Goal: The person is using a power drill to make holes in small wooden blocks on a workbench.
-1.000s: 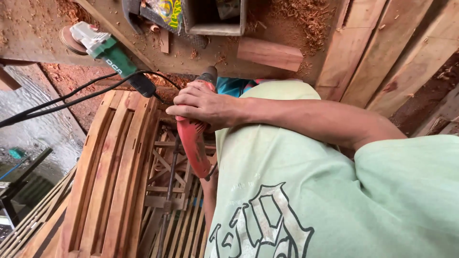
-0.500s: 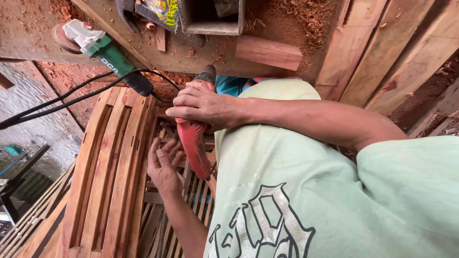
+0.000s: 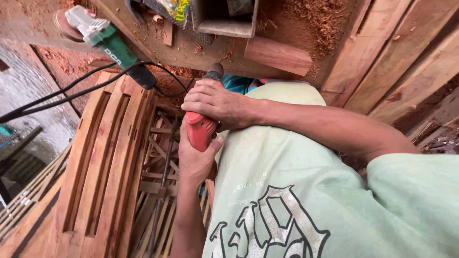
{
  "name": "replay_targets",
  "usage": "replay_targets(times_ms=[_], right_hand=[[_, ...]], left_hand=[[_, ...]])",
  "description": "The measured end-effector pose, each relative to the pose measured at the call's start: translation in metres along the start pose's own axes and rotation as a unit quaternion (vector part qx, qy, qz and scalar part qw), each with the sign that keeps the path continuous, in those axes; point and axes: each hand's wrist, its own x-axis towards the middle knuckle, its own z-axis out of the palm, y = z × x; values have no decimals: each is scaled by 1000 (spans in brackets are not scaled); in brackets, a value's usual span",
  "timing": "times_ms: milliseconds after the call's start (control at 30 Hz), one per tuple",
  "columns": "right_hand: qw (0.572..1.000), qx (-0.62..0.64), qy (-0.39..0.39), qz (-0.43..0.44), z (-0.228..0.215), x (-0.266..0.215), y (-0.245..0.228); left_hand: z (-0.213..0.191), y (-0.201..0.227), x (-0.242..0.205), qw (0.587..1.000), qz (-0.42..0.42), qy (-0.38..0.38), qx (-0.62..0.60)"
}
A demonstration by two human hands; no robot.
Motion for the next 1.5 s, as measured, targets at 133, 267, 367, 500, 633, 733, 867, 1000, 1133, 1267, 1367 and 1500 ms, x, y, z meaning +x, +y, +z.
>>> replay_targets(times_ms=[133,267,367,500,633,733,867,1000,1133,1267,1367,1500], right_hand=[[998,-56,0,-12,1,-6,-21],[987,-142,49,-56,-56,36,-79],[982,-168,-17,-82,-88,43,-101],[982,-174,-27,-72,-101,33,-107],[983,-167,-22,-68,-108,27,-107],[986,-155,-14,-65,-111,22,-105],[985,-162,-7,-65,-114,17,-106],[985,-159,0,-65,-115,14,-107],[985,-158,8,-62,-114,9,-106],[987,-151,1,-62,-109,9,-107],[981,-146,123,-25,-93,5,-109],[980,-155,117,-34,-95,4,-108]], left_hand=[[5,17,-22,999,2,26,21],[5,-1,-53,995,-72,37,63],[7,19,-64,983,-148,-13,107],[20,3,-68,997,11,-2,76],[28,0,-69,995,20,6,97],[34,7,-66,989,117,12,93],[36,12,-68,989,109,17,103],[36,15,-70,986,139,10,87],[40,8,-70,981,153,15,122],[42,15,-69,980,167,19,110],[46,25,-68,982,161,67,77],[48,25,-69,983,156,69,71]])
